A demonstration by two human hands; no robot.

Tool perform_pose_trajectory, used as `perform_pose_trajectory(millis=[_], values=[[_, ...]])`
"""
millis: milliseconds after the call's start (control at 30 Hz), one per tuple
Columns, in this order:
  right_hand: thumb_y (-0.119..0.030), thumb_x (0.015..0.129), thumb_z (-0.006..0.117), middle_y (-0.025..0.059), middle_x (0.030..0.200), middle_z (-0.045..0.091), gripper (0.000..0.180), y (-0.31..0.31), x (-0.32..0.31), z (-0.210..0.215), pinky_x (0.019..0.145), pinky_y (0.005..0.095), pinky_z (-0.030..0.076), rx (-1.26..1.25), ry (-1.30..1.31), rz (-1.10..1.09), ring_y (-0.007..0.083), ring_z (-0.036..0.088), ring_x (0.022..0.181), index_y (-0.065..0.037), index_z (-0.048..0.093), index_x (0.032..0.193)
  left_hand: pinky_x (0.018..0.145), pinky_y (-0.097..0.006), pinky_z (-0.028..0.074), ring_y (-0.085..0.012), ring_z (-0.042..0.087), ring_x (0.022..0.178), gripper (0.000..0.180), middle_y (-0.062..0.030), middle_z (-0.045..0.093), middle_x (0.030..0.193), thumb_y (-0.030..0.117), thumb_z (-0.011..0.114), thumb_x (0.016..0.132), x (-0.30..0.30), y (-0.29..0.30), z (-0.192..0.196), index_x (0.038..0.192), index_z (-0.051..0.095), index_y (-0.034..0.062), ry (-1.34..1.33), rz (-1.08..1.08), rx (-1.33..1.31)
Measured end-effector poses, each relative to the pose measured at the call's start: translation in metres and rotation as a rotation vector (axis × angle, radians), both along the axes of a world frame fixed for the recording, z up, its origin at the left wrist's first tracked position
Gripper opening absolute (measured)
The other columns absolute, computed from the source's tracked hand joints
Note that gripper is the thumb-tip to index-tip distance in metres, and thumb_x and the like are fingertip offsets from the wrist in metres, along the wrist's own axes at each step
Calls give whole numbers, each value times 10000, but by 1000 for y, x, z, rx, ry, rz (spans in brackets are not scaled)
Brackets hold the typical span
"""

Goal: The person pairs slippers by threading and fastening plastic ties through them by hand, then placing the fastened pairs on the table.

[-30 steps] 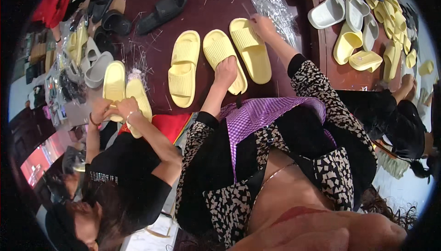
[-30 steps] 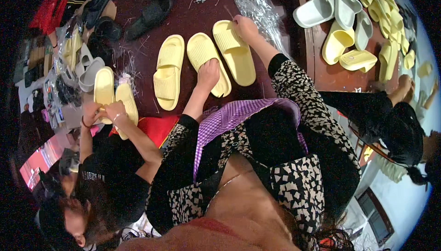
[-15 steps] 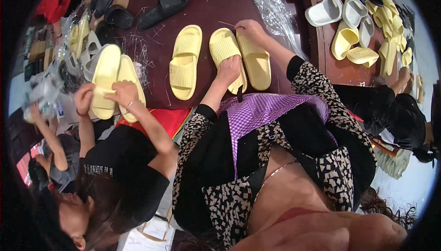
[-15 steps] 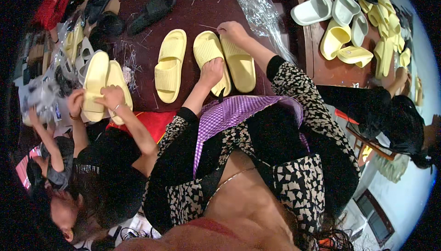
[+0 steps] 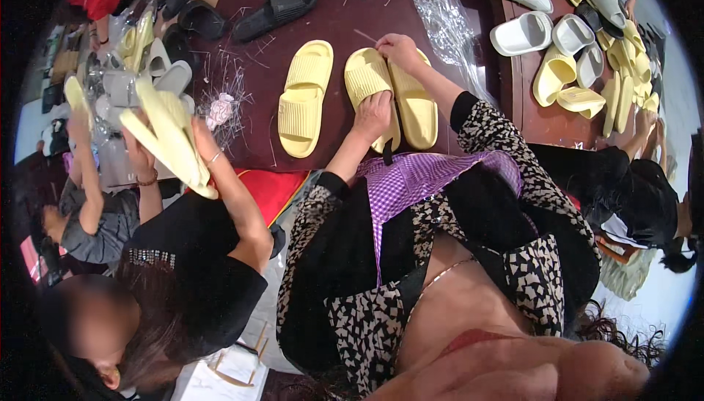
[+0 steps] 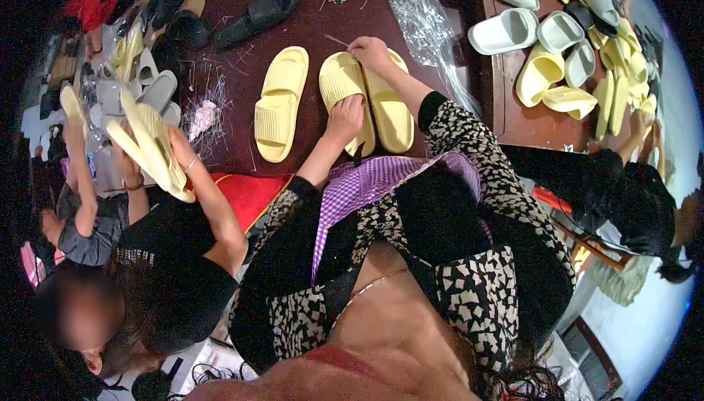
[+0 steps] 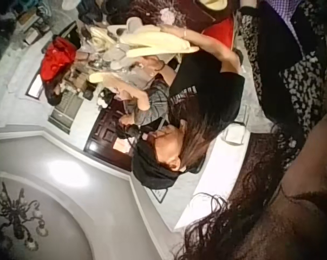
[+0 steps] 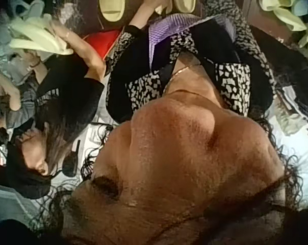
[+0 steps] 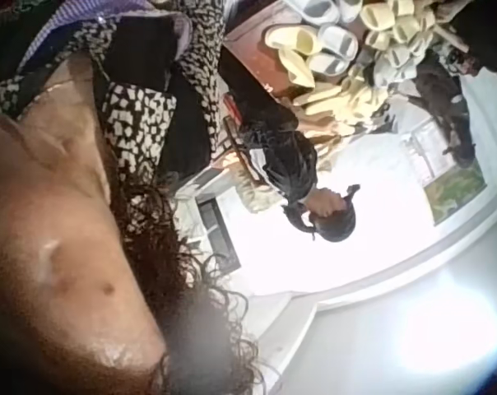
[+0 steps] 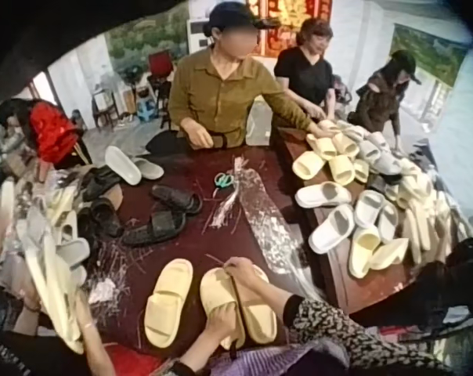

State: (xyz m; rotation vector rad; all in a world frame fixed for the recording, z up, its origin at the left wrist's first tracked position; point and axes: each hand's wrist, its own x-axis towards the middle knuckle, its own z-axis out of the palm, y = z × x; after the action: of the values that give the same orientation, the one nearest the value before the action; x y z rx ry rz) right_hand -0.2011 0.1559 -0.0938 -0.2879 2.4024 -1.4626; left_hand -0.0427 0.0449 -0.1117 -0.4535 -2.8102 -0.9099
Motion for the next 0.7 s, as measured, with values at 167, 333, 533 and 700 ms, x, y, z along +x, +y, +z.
perform_pose_trajectory(millis=[167, 333, 533, 700], values=[[-63, 801, 590, 73, 786, 653, 124, 17, 16, 21, 690, 263, 494, -213, -69, -24, 126, 617, 717, -6, 649, 894, 782, -403, 463, -337, 568, 891, 209, -181, 573, 972, 63, 511, 833, 8, 4, 43, 1020, 545, -23, 285, 144, 189], [-43, 852, 564, 41, 873, 643, 134, 28, 42, 40, 744, 235, 483, -434, -153, 51, 98, 598, 810, 13, 619, 960, 627, -277, 468, -159, 571, 730, 276, -117, 582, 951, 49, 510, 858, -40, 0, 87, 1121, 497, -34, -229, 250, 746], [-50, 853, 567, 46, 863, 642, 126, 29, 60, 76, 707, 224, 481, -603, -183, -51, 90, 589, 779, 17, 618, 946, 452, -151, 379, -29, 494, 558, 149, 7, 570, 723, 86, 543, 861, -55, -1, 111, 989, 565, 15, -606, 250, 925], [-63, 842, 543, 37, 796, 638, 164, 44, 63, 105, 625, 214, 471, -606, -144, -149, 74, 574, 666, 23, 624, 957, 436, -157, 377, -24, 477, 506, 98, 7, 543, 631, 102, 552, 867, -48, 6, 105, 899, 584, 15, -449, 290, 954]])
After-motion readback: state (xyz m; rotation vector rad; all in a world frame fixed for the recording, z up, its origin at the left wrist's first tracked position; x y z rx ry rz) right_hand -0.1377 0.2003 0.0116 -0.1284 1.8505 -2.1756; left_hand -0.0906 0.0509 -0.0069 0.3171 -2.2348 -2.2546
